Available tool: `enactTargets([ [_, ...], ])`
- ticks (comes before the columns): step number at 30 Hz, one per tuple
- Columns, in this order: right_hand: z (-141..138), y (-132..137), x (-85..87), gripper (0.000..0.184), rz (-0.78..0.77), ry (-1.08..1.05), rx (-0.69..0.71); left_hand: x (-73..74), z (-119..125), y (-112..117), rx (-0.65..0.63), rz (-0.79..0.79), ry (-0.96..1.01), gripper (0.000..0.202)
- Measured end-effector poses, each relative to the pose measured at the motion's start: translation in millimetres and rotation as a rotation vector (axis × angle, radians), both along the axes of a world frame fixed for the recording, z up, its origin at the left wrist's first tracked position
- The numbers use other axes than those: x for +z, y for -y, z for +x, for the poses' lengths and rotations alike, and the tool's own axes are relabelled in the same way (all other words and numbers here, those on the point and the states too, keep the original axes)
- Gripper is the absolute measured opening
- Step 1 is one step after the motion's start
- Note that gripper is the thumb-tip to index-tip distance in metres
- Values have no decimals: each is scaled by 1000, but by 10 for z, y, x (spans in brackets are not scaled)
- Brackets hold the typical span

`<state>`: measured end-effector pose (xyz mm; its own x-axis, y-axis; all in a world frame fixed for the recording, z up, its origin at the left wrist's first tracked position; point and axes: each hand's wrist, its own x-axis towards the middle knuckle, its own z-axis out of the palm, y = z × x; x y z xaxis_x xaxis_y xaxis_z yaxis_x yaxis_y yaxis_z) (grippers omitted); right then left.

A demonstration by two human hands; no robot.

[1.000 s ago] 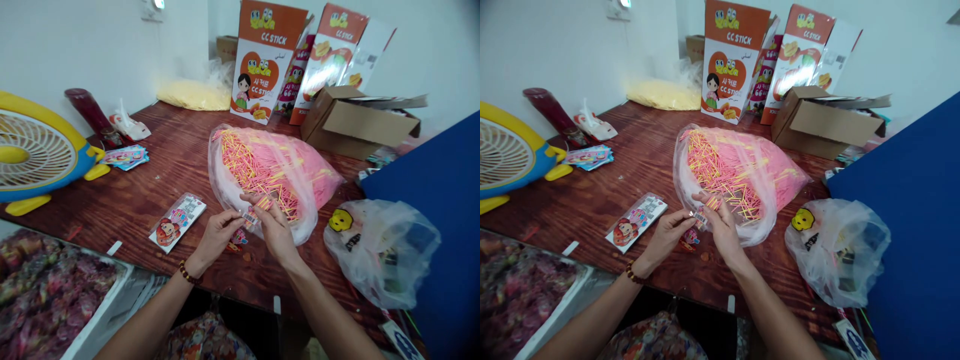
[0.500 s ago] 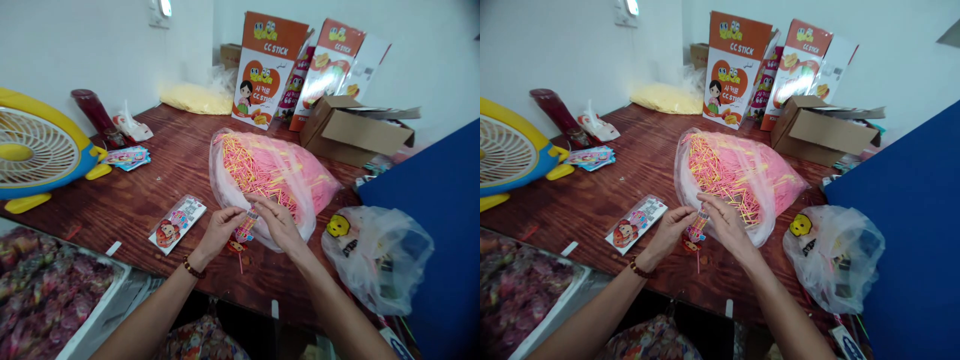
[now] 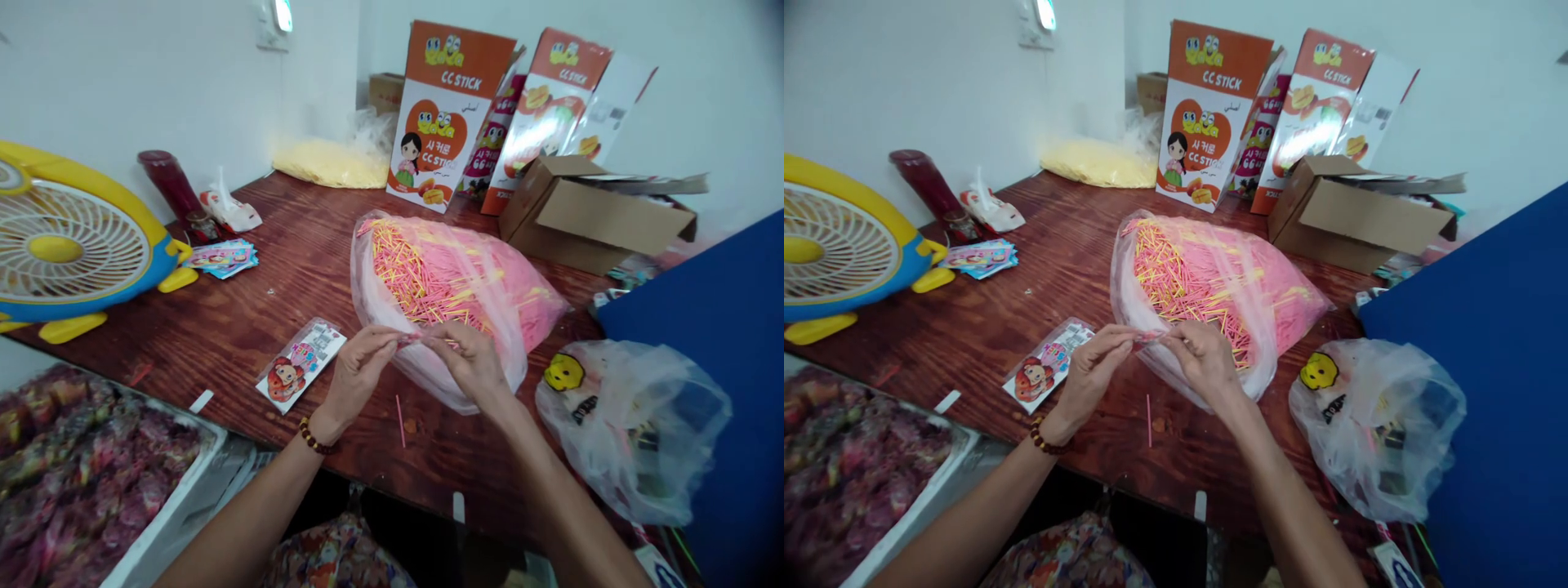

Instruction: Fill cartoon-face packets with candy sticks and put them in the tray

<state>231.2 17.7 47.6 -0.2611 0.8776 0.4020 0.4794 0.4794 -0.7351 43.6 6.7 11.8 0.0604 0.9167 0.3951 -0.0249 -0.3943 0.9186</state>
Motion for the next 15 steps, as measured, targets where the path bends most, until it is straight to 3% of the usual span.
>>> enactTargets([
  [6, -72, -35, 23, 20, -33, 8, 30, -45, 19, -8, 91, -108, 16, 19],
  [9, -73, -51, 7, 17, -114, -10, 140, -65, 41, -20, 130, -127, 19, 18],
  [12, -42, -105, -74, 16, -149, -78, 34, -87, 43, -48, 121, -171, 55, 18],
  [15, -12, -159, -174, 16, -278, -172, 45, -99, -8, -84, 42, -345, 184, 18],
])
